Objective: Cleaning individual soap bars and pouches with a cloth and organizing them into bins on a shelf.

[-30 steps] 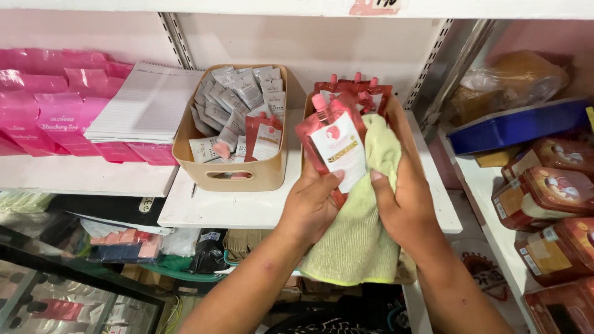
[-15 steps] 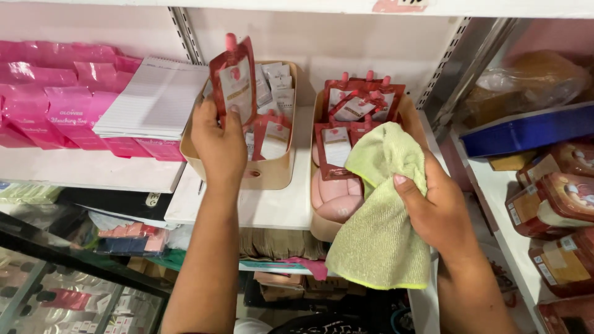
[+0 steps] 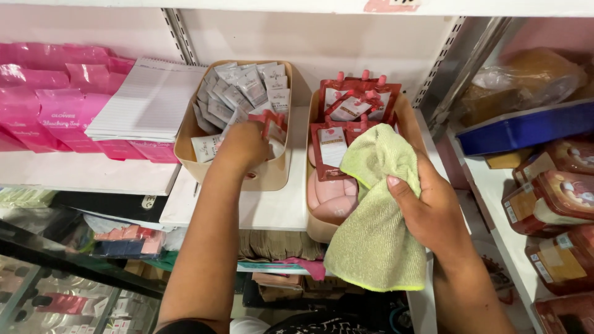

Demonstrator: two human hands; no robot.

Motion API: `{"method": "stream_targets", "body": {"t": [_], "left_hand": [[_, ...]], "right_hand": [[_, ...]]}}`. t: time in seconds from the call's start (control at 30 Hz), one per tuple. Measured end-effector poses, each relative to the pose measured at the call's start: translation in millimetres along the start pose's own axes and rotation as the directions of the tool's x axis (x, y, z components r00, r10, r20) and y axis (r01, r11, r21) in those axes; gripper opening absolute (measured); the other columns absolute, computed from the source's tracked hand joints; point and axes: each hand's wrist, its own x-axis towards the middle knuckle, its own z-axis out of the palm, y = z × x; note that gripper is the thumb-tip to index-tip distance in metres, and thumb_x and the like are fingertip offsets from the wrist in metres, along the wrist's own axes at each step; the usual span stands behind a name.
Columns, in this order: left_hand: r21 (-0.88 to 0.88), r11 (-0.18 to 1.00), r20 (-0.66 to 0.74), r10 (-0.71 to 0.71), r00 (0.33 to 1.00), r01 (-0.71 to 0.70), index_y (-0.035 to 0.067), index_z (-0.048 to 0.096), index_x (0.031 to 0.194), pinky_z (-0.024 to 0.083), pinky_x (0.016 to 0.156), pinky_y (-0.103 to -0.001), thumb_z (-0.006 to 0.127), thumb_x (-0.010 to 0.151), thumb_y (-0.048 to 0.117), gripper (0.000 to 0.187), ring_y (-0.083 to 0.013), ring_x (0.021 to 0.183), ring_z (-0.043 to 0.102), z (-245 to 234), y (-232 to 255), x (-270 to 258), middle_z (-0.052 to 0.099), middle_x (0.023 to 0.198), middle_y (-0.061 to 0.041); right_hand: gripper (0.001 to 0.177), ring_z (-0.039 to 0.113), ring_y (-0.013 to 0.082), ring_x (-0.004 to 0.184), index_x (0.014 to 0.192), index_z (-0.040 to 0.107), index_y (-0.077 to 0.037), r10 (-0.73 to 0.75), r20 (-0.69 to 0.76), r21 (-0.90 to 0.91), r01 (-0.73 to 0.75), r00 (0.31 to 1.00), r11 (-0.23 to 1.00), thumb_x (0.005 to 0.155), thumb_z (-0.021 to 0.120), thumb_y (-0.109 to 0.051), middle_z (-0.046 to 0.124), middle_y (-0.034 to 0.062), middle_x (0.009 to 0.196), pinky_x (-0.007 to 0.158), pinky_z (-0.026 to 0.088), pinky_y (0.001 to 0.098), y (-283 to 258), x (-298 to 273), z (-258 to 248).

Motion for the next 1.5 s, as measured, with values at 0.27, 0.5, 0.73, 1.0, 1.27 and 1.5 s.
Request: {"method": "stream_targets", "body": {"t": [0.27, 0.5, 0.73, 1.0, 1.27, 1.5], "left_hand": [[-0.016, 0.916, -0.462, 0.348, 0.816, -0.4, -0.001, 0.069, 0.113, 0.053, 0.09, -0.051, 0.069, 0.085, 0.012, 0.031, -0.0455, 0.102, 0.065, 23.1, 74.2, -29.0, 0.069, 0.109, -0.027], [-0.089, 0.791, -0.099, 0.598, 0.796, -0.605, -0.001, 0.064, 0.124, 0.051, 0.092, -0.049, 0.079, 0.073, 0.02, 0.057, -0.0444, 0.107, 0.063, 70.2, 106.5, -2.9, 0.065, 0.114, -0.03], [-0.043, 0.881, 0.168, 0.471, 0.866, -0.47, 0.012, 0.058, 0.136, 0.051, 0.09, -0.048, 0.079, 0.076, 0.036, 0.068, -0.037, 0.108, 0.065, 74.9, 125.4, -3.3, 0.07, 0.115, -0.017], [-0.166, 0.77, 0.101, 0.634, 0.767, -0.615, 0.018, 0.081, 0.108, 0.056, 0.084, -0.041, 0.085, 0.07, 0.037, 0.042, -0.031, 0.089, 0.074, 78.6, 116.3, -2.1, 0.077, 0.101, -0.014], [-0.759, 0.464, -0.237, 0.456, 0.858, -0.457, 0.003, 0.061, 0.133, 0.063, 0.087, -0.032, 0.081, 0.079, 0.005, 0.058, -0.0172, 0.101, 0.076, 55.1, 111.5, -23.8, 0.075, 0.118, -0.012], [-0.901, -0.404, -0.302, 0.321, 0.898, -0.158, 0.016, 0.031, 0.152, 0.052, 0.107, -0.036, 0.063, 0.085, -0.012, 0.08, -0.0168, 0.125, 0.062, 42.4, 129.3, -76.0, 0.058, 0.139, -0.009]], "right_hand": [[0.049, 0.057, 0.0164, 0.125, 0.151, 0.045, 0.003, -0.18, -0.289, 0.044, 0.201, 0.94, 0.979, 0.107, 0.057, -0.015, 0.06, 0.0104, 0.139, 0.112, 0.044, 0.0317, 6.4, -11.1, 4.2], [0.052, 0.054, 0.0189, 0.132, 0.156, 0.037, 0.005, -0.267, -0.35, 0.002, 0.286, 0.898, 0.958, 0.111, 0.054, -0.015, 0.055, 0.0133, 0.146, 0.118, 0.042, 0.0339, 13.1, -18.0, 2.3], [0.052, 0.054, 0.0186, 0.131, 0.155, 0.039, 0.005, -0.267, -0.332, 0.013, 0.288, 0.905, 0.958, 0.109, 0.055, -0.013, 0.055, 0.0133, 0.145, 0.118, 0.042, 0.0336, 11.0, -18.6, 1.7], [0.055, 0.053, 0.0185, 0.133, 0.156, 0.037, 0.005, -0.24, -0.335, 0.048, 0.271, 0.911, 0.961, 0.107, 0.055, -0.01, 0.053, 0.0141, 0.148, 0.116, 0.042, 0.0336, 11.5, -16.9, 3.7], [0.056, 0.055, 0.0182, 0.13, 0.158, 0.035, 0.004, -0.199, -0.351, 0.159, 0.268, 0.915, 0.95, 0.107, 0.053, -0.011, 0.054, 0.0127, 0.146, 0.115, 0.044, 0.034, 9.5, -14.3, -0.4], [0.064, 0.033, 0.0399, 0.154, 0.161, 0.028, 0.004, -0.421, -0.187, -0.278, 0.363, 0.888, 0.889, 0.105, 0.054, -0.012, 0.035, 0.0256, 0.165, 0.127, 0.029, 0.0458, 1.5, -14.8, 5.7]]}}
